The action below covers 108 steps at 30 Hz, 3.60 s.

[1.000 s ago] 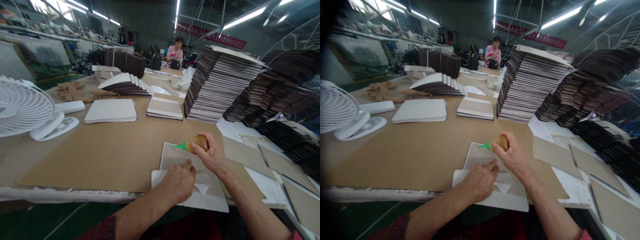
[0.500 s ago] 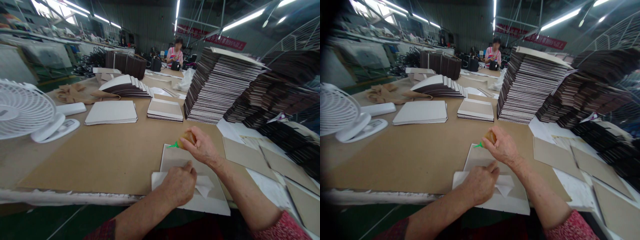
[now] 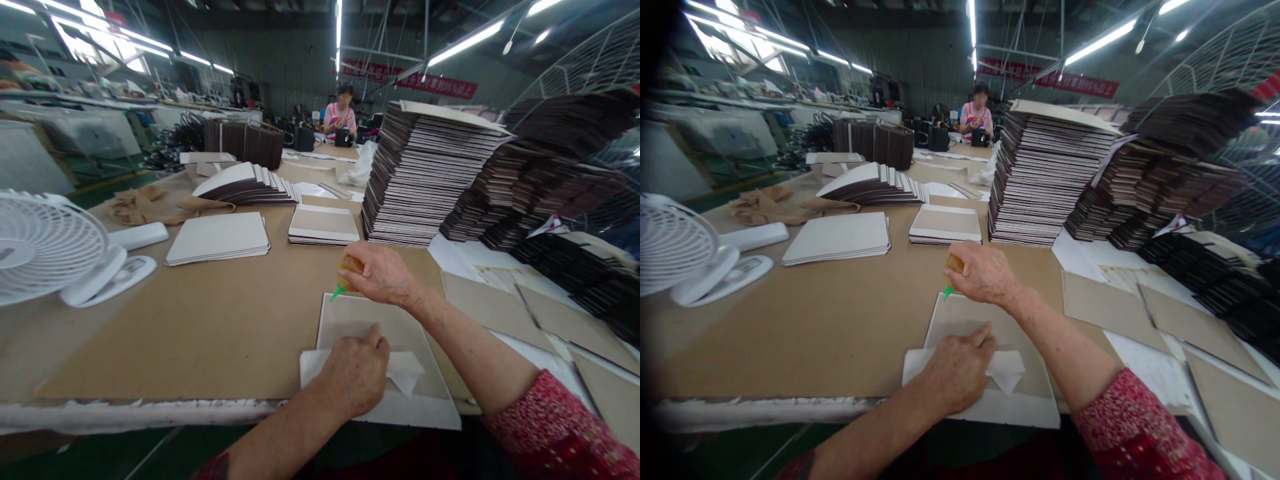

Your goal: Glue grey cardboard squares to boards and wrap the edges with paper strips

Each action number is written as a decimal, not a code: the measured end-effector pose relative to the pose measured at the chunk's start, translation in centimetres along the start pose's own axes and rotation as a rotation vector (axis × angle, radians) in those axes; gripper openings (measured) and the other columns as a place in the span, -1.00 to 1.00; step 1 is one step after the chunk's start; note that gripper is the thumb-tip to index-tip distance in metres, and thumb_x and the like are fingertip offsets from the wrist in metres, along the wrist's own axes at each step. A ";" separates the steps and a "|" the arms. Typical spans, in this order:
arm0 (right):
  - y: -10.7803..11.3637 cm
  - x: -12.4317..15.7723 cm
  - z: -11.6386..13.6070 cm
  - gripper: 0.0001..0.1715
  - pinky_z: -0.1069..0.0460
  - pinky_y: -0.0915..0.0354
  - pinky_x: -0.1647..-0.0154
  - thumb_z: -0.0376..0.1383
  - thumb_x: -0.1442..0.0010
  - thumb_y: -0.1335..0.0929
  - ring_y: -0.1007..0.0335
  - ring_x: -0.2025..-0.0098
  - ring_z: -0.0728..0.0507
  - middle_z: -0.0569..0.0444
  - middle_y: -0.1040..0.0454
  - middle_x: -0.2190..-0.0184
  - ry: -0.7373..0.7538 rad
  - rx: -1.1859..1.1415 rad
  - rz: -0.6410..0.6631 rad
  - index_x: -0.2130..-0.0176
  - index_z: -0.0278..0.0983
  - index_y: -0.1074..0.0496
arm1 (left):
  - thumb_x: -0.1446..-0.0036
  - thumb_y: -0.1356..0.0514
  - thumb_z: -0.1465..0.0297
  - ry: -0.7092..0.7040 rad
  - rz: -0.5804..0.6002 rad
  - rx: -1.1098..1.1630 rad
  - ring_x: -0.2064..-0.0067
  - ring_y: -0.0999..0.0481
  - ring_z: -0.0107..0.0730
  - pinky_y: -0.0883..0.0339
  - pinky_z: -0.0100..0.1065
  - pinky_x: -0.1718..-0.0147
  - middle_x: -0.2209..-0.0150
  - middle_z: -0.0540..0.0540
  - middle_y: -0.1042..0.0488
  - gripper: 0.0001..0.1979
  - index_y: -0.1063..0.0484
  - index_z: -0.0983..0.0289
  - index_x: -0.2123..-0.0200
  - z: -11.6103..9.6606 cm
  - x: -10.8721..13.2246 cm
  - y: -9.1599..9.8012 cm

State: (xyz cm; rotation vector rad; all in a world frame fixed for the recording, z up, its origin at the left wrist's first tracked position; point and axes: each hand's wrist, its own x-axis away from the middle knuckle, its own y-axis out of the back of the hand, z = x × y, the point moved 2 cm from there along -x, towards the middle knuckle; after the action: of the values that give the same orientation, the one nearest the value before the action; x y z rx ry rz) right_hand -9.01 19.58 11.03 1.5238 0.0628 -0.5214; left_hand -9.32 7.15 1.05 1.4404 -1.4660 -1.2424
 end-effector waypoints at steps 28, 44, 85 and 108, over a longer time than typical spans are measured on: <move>0.6 -0.1 0.2 -0.83 0.05 0.00 0.38 -0.15 -0.19 -0.27 -0.29 0.32 -0.07 0.11 -0.40 0.34 0.075 0.068 0.060 0.27 -0.20 -0.31 | -0.07 -0.04 0.42 -0.002 -0.024 -0.041 0.25 -0.54 -0.16 -0.47 -0.14 0.35 -0.18 0.17 -0.26 -0.71 -0.31 0.28 0.10 -0.1 0.0 0.0; 1.0 0.4 -0.2 -0.84 0.05 0.05 0.42 -0.17 -0.18 -0.25 -0.27 0.34 -0.07 0.11 -0.38 0.37 0.063 0.103 0.069 0.30 -0.21 -0.29 | -0.06 -0.07 0.41 -0.002 -0.020 -0.037 0.24 -0.54 -0.16 -0.48 -0.15 0.30 -0.18 0.18 -0.27 -0.71 -0.32 0.29 0.10 -0.2 -0.1 -0.1; 5.6 10.4 -9.6 -0.84 0.05 0.02 0.46 -0.17 -0.11 -0.32 -0.23 0.47 -0.06 0.14 -0.41 0.50 -0.421 0.060 0.036 0.37 -0.20 -0.40 | -0.05 -0.08 0.46 0.012 0.034 -0.070 0.13 -0.52 -0.13 -0.44 -0.12 0.20 -0.25 0.16 -0.17 -0.57 -0.28 0.29 -0.04 -0.6 0.0 -0.2; 4.6 24.5 -10.6 -0.54 -0.12 -0.36 0.33 -0.01 -0.13 -0.21 -0.42 0.16 -0.20 0.02 -0.45 0.09 -0.866 -0.979 -0.881 0.05 -0.13 -0.36 | -0.04 -0.07 0.51 0.040 0.026 -0.100 0.06 -0.49 -0.16 -0.40 -0.16 0.14 -0.25 0.09 -0.19 -0.52 -0.28 0.21 -0.07 -0.7 0.2 -0.6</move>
State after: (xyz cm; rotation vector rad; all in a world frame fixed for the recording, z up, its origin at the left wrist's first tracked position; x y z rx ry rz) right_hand 17.43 22.58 5.88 0.1647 0.2737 -1.5383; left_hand -8.48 6.85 0.69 1.3689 -1.3724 -1.2460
